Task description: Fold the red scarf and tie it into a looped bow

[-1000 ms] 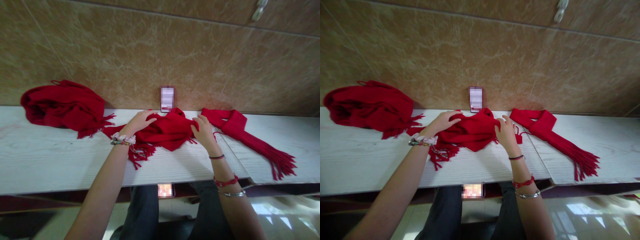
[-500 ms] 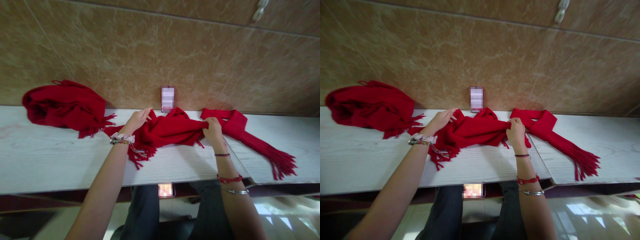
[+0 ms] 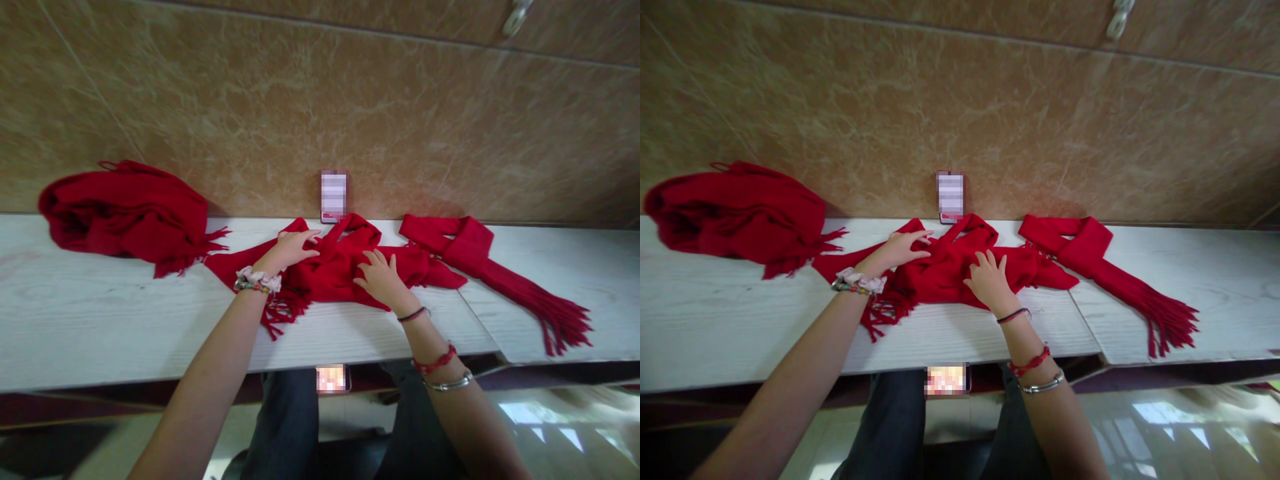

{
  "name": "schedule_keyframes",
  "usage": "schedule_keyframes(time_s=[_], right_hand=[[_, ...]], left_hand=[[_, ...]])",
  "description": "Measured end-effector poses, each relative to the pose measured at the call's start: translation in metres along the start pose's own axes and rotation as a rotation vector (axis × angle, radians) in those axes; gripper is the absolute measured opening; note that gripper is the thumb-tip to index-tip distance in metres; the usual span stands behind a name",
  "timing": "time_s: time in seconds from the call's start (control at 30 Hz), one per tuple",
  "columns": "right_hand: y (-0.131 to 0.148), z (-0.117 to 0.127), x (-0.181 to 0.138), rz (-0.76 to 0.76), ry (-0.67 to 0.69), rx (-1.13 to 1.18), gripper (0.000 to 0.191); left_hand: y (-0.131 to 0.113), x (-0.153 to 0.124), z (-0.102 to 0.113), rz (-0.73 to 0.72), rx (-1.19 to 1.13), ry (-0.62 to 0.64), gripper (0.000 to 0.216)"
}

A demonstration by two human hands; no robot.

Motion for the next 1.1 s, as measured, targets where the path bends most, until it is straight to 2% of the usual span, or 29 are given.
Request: schedule_keyframes(time_s=[0.1, 0.2, 0.33, 0.47, 0.57, 0.63, 0.7, 0.8, 0.93, 1.03, 1.1], right_hand=[[-0.004, -0.002, 0.0, 0.012, 0.064, 0.0, 0.02], [-0.012, 0.009, 0.001, -0.015, 0.002, 0.056, 0.019], [-0.03, 0.032, -0.002, -0.083, -0.231, 0.173, 0.018], [-0.062, 0.048, -0.014, -0.218, -0.536, 0.273, 0.018], [-0.082, 0.051, -0.021, -0.301, -0.608, 0.287, 0.017], [-0.087, 0.051, -0.022, -0.305, -0.597, 0.289, 0.018], [-0.083, 0.051, -0.021, -0.272, -0.585, 0.287, 0.026], [-0.065, 0.048, -0.019, -0.162, -0.539, 0.236, 0.035], [-0.039, 0.03, -0.013, -0.071, -0.289, 0.054, 0.033], [-0.032, 0.017, -0.01, -0.062, -0.107, -0.016, 0.016], [-0.033, 0.016, -0.009, -0.072, -0.056, -0.005, 0.016]], left_hand=[[0.004, 0.004, -0.004, 0.024, 0.083, -0.07, 0.044], [0.008, 0.009, -0.013, 0.013, 0.103, -0.106, 0.043], [0.011, 0.011, -0.019, 0.004, 0.11, -0.08, 0.044], [0.007, 0.004, -0.01, 0.015, 0.116, -0.087, 0.042], [0.0, -0.002, -0.002, 0.031, 0.115, -0.142, 0.041], [-0.008, -0.003, -0.001, -0.008, 0.104, -0.174, 0.04], [-0.018, 0.0, -0.005, -0.087, 0.075, -0.152, 0.042], [-0.034, 0.004, -0.019, -0.23, -0.016, -0.004, 0.047], [-0.047, 0.004, -0.033, -0.343, -0.165, 0.182, 0.053], [-0.047, 0.002, -0.036, -0.338, -0.212, 0.184, 0.049], [-0.046, 0.002, -0.037, -0.311, -0.221, 0.18, 0.049]])
Point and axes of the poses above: each hand's wrist, its own x-axis towards the middle knuckle, its own z-axis out of the back of the hand, y = z × x, the point moved 4 cm from there along x, towards the middle knuckle, and after that the axes turned 11 degrees about y, right-handed, at the moved point
